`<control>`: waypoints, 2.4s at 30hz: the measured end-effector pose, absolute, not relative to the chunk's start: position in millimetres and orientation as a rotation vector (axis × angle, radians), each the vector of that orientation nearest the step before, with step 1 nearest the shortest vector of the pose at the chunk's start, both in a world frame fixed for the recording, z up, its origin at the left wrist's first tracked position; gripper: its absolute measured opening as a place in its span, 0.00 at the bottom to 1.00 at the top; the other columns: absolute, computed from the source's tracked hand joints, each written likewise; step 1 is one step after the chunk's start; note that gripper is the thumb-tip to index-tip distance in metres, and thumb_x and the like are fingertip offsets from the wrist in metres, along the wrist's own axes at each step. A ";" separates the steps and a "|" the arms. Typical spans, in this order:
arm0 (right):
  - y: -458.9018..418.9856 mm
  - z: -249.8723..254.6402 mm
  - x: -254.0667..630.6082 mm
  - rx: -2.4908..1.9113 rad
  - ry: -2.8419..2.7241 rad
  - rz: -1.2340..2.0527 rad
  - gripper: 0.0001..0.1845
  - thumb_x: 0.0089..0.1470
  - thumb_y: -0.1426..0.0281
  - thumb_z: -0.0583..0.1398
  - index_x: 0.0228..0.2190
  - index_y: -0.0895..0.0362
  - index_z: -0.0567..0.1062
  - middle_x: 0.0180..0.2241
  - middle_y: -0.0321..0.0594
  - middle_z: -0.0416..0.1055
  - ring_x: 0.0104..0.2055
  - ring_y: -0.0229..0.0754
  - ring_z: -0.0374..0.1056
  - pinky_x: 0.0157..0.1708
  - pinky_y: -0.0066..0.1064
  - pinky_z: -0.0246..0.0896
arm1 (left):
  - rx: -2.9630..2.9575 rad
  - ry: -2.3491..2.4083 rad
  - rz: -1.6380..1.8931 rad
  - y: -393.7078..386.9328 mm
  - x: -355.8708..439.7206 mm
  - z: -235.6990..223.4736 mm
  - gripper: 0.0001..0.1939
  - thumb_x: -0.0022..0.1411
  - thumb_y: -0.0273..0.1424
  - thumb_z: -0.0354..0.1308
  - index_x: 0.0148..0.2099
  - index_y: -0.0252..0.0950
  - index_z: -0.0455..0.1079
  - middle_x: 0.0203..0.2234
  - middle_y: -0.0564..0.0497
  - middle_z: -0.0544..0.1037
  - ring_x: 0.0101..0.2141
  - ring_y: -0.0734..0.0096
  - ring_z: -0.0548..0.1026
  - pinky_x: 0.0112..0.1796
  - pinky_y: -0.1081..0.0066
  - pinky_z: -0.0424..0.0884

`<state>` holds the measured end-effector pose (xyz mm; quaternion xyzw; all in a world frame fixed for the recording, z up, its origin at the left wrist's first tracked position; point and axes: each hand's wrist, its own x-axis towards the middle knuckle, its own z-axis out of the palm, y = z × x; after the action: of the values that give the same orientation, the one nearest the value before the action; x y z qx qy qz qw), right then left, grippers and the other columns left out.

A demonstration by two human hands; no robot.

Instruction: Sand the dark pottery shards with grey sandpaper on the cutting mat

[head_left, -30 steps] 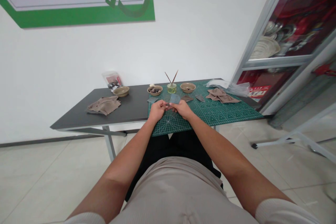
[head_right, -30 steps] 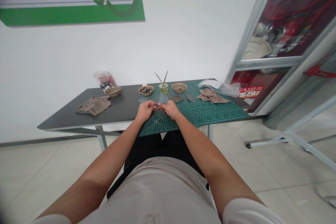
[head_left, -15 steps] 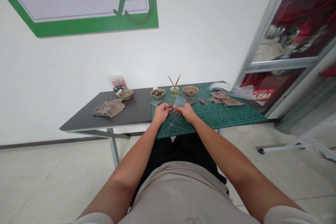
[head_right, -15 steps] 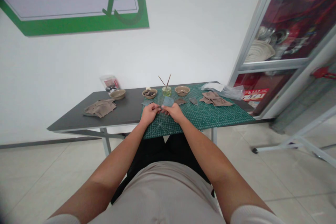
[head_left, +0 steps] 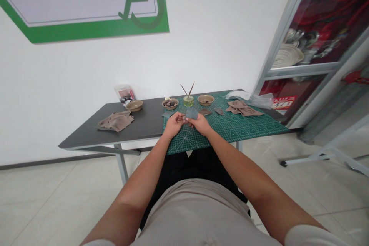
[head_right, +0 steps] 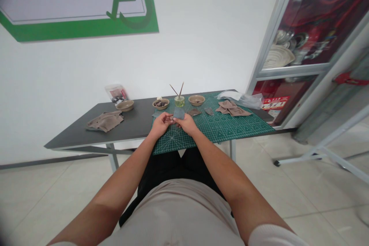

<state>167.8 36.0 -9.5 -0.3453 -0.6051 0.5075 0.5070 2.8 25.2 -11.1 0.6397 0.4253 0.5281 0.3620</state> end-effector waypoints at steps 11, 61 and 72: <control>41.3 -12.8 169.3 -0.835 -1.478 1.249 0.19 0.41 0.56 0.69 0.27 0.60 0.79 0.23 0.41 0.76 0.22 0.36 0.65 0.23 0.28 0.59 | 1.765 1.261 1.301 20.3 2.0 -3.4 0.06 0.60 0.27 0.57 0.40 0.36 0.74 0.27 0.53 0.78 0.29 0.70 0.74 0.36 0.69 0.71; 32.9 -3.1 168.7 -0.927 -1.602 1.159 0.16 0.51 0.58 0.64 0.26 0.60 0.76 0.20 0.40 0.74 0.20 0.35 0.61 0.20 0.26 0.53 | 1.823 1.312 1.358 19.6 3.8 -7.0 0.06 0.58 0.24 0.54 0.30 0.38 0.65 0.21 0.57 0.69 0.25 0.72 0.67 0.31 0.72 0.62; 35.2 -6.3 167.1 -0.988 -1.570 1.093 0.15 0.51 0.59 0.64 0.23 0.58 0.75 0.17 0.38 0.71 0.19 0.37 0.62 0.21 0.27 0.55 | 1.926 1.364 1.295 13.2 5.9 -3.0 0.07 0.59 0.23 0.53 0.30 0.38 0.65 0.21 0.57 0.70 0.26 0.71 0.68 0.32 0.71 0.63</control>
<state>167.1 35.2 -6.3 -0.4038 -0.6418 0.4469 0.4746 5.9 13.2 -3.0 0.6973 0.4940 0.4691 0.2230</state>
